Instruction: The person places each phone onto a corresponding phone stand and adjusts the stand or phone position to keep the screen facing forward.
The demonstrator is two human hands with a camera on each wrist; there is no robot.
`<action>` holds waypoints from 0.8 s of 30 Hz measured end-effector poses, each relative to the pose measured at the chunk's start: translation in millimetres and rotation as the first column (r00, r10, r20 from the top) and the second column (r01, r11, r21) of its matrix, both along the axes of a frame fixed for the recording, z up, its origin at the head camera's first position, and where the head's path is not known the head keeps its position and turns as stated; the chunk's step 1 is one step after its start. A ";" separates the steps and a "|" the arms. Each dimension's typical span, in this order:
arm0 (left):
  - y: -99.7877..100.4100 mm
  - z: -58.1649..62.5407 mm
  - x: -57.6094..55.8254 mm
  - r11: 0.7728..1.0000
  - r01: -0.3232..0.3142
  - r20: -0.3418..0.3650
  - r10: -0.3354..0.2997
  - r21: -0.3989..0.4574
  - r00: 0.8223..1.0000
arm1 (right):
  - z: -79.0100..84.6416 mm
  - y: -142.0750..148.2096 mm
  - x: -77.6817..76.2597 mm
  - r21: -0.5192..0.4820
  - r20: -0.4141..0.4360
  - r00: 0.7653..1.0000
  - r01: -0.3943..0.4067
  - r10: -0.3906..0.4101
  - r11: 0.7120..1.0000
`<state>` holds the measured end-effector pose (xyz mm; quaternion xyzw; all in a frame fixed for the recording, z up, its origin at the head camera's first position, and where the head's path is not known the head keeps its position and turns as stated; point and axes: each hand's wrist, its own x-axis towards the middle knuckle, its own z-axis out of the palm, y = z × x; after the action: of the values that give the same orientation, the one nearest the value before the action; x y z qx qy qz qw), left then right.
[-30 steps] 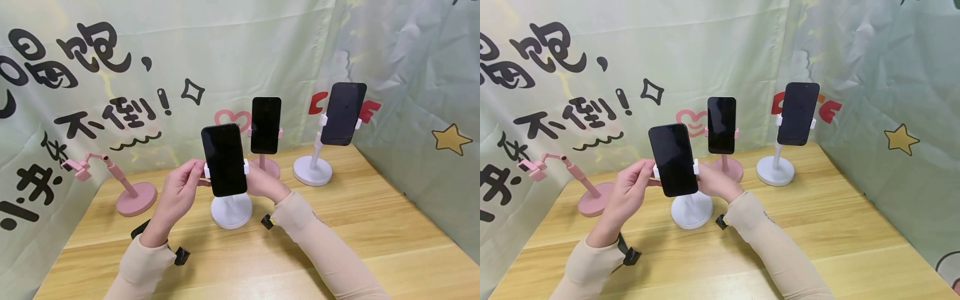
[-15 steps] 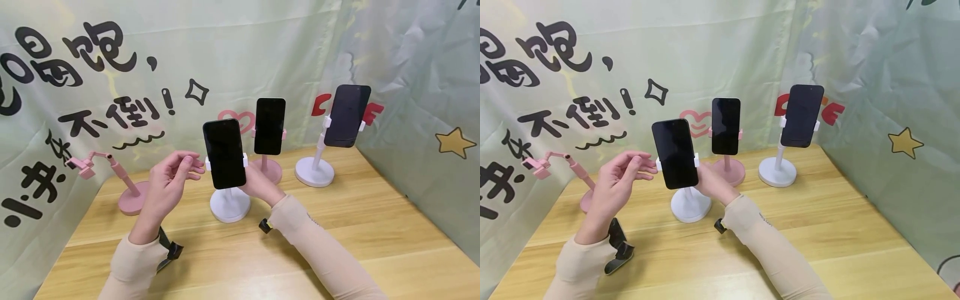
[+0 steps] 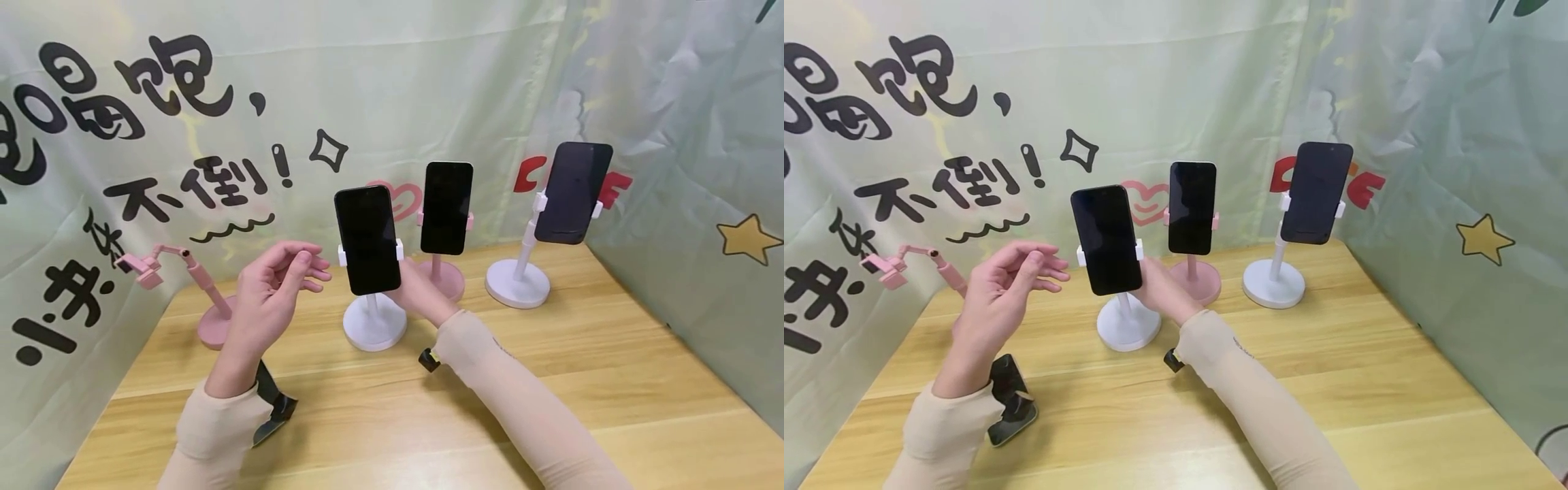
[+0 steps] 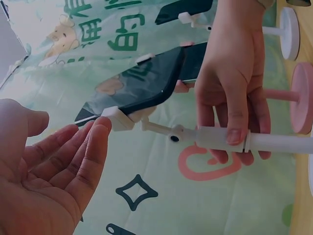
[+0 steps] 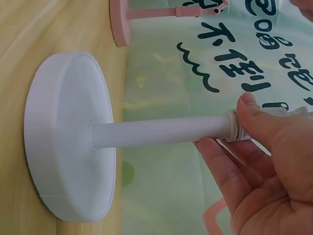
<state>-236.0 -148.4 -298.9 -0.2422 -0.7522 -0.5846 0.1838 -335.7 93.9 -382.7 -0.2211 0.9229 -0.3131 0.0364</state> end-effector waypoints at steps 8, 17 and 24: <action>-1.2 -1.1 -0.4 0.999 0.032 0.023 -0.033 0.005 0.999 | 11.2 -11.2 0.0 0.011 -0.079 0.997 -0.010 0.011 1.000; -0.3 -1.1 -0.3 0.997 0.072 0.032 -0.072 0.005 0.997 | 12.3 -20.8 -13.3 -0.048 -0.056 0.998 -0.020 0.017 0.999; 2.3 -1.9 1.1 0.997 0.071 0.052 -0.069 -0.035 0.996 | 12.8 -28.2 -23.7 -0.115 -0.069 0.997 -0.028 0.020 0.993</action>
<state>-234.8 -146.1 -300.8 -0.2572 -0.7583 -0.5825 0.1396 -359.4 65.7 -369.9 -0.2445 0.9011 -0.3582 -0.0039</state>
